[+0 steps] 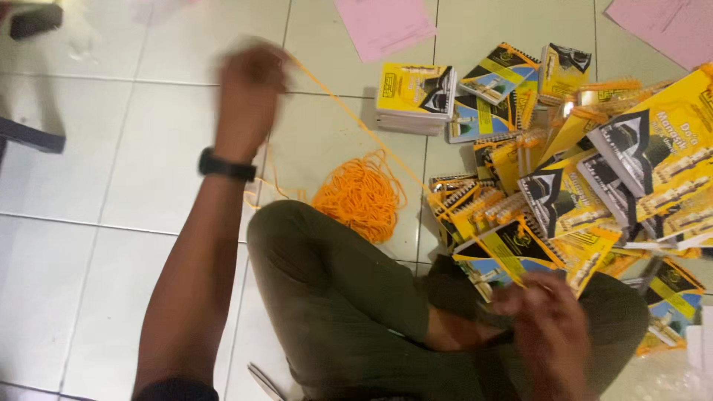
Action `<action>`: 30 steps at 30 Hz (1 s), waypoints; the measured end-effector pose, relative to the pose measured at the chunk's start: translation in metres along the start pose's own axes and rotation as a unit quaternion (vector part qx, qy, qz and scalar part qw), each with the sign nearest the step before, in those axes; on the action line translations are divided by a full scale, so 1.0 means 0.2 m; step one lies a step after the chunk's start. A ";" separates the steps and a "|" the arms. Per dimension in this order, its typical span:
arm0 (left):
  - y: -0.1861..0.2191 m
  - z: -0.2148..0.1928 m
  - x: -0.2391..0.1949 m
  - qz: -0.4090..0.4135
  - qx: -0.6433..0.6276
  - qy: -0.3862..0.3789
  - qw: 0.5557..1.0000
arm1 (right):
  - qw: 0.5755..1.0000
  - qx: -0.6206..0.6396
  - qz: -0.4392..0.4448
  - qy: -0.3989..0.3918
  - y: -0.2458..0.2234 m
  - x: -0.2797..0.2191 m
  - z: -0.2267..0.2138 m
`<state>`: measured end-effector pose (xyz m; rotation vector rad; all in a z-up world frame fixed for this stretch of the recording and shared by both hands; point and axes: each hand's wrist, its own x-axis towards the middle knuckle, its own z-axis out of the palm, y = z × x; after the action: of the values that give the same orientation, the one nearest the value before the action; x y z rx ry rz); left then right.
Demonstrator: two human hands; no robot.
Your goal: The person sits on the floor and ties orange strings around spiral-bound notebooks. They pick up a notebook, wrap the string around the spine, and tie a knot to secure it before placing it on a pile.
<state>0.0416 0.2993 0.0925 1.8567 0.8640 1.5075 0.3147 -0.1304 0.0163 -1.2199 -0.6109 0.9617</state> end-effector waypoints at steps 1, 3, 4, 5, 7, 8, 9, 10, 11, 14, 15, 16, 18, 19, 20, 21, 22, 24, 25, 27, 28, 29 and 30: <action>-0.18 0.10 -0.07 -0.087 0.144 -0.205 0.964 | 0.996 0.082 -0.030 0.019 -0.05 -0.05 -0.05; -0.41 0.34 -0.19 -0.164 0.272 -0.395 0.862 | 0.984 0.161 -0.060 0.036 -0.14 -0.12 -0.15; -0.47 0.49 -0.24 -0.130 0.317 -0.376 0.861 | 0.978 0.198 -0.057 -0.023 -0.19 -0.15 -0.20; -0.53 0.63 -0.29 -0.095 0.360 -0.355 0.858 | 0.968 0.233 -0.052 -0.082 -0.24 -0.17 -0.24; -0.71 0.81 -0.28 -0.212 0.329 -0.277 0.878 | 0.995 -0.088 -0.019 -0.036 -0.38 -0.20 -0.18; -0.81 0.90 -0.27 -0.323 0.293 -0.196 0.878 | 0.919 -0.394 0.019 0.012 -0.44 -0.21 -0.15; -0.88 0.92 -0.29 -0.323 0.292 -0.193 0.879 | 0.918 -0.395 0.017 0.011 -0.37 -0.20 -0.28; -0.94 0.94 -0.30 -0.351 0.280 -0.165 0.878 | 0.872 -0.489 0.023 0.015 -0.30 -0.19 -0.42; -1.01 0.96 -0.33 -0.378 0.267 -0.139 0.875 | 0.815 -0.578 0.032 0.020 -0.23 -0.18 -0.56; -0.90 0.93 -0.29 -0.378 0.158 -0.127 0.903 | 0.784 -0.601 -0.152 0.000 -0.20 -0.14 -0.79; -0.98 0.92 -0.29 -0.373 0.162 -0.136 0.903 | 0.788 -0.597 -0.148 0.009 -0.14 -0.14 -0.80; -1.07 0.91 -0.29 -0.364 0.135 -0.074 0.919 | 0.807 -0.551 -0.201 0.063 -0.07 -0.14 -0.80; -1.04 0.94 -0.28 -0.350 0.102 -0.029 0.931 | 0.817 -0.504 -0.245 0.134 -0.03 -0.16 -0.66; -0.93 0.94 -0.27 -0.422 0.131 -0.069 0.894 | 0.851 -0.456 -0.159 0.207 -0.07 -0.14 -0.53; -0.83 0.94 -0.27 -0.490 0.160 -0.110 0.850 | 0.871 -0.398 -0.072 0.278 -0.11 -0.12 -0.39; -0.84 0.95 -0.28 -0.490 0.154 -0.110 0.851 | 0.869 -0.402 -0.075 0.279 -0.13 -0.07 -0.34; -0.85 0.96 -0.29 -0.456 0.173 -0.119 0.865 | 0.892 -0.369 -0.031 0.260 -0.15 -0.02 -0.29; -1.00 0.97 -0.32 -0.429 0.181 -0.130 0.875 | 0.906 -0.346 0.016 0.242 -0.18 0.08 -0.23; -1.13 0.96 -0.35 -0.297 0.222 -0.033 0.928 | 0.915 -0.344 -0.019 0.208 -0.18 0.11 -0.21; -1.07 0.89 -0.36 -0.154 0.249 0.064 0.954 | 0.920 -0.346 -0.054 0.178 -0.21 0.18 -0.17; -0.88 0.83 -0.33 -0.246 -0.006 0.138 0.959 | 0.914 -0.357 -0.049 0.185 -0.23 0.22 -0.13; -0.69 0.74 -0.32 -0.323 -0.256 0.202 0.888 | 0.909 -0.369 -0.041 0.190 -0.25 0.25 -0.09; -0.50 0.67 -0.36 -0.328 -0.258 0.201 0.886 | 0.907 -0.373 -0.039 0.192 -0.31 0.26 -0.01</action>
<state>0.1516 0.2993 -0.0539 0.7573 1.0111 1.4829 0.3591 -0.0900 0.0695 -1.9885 -0.7266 0.3808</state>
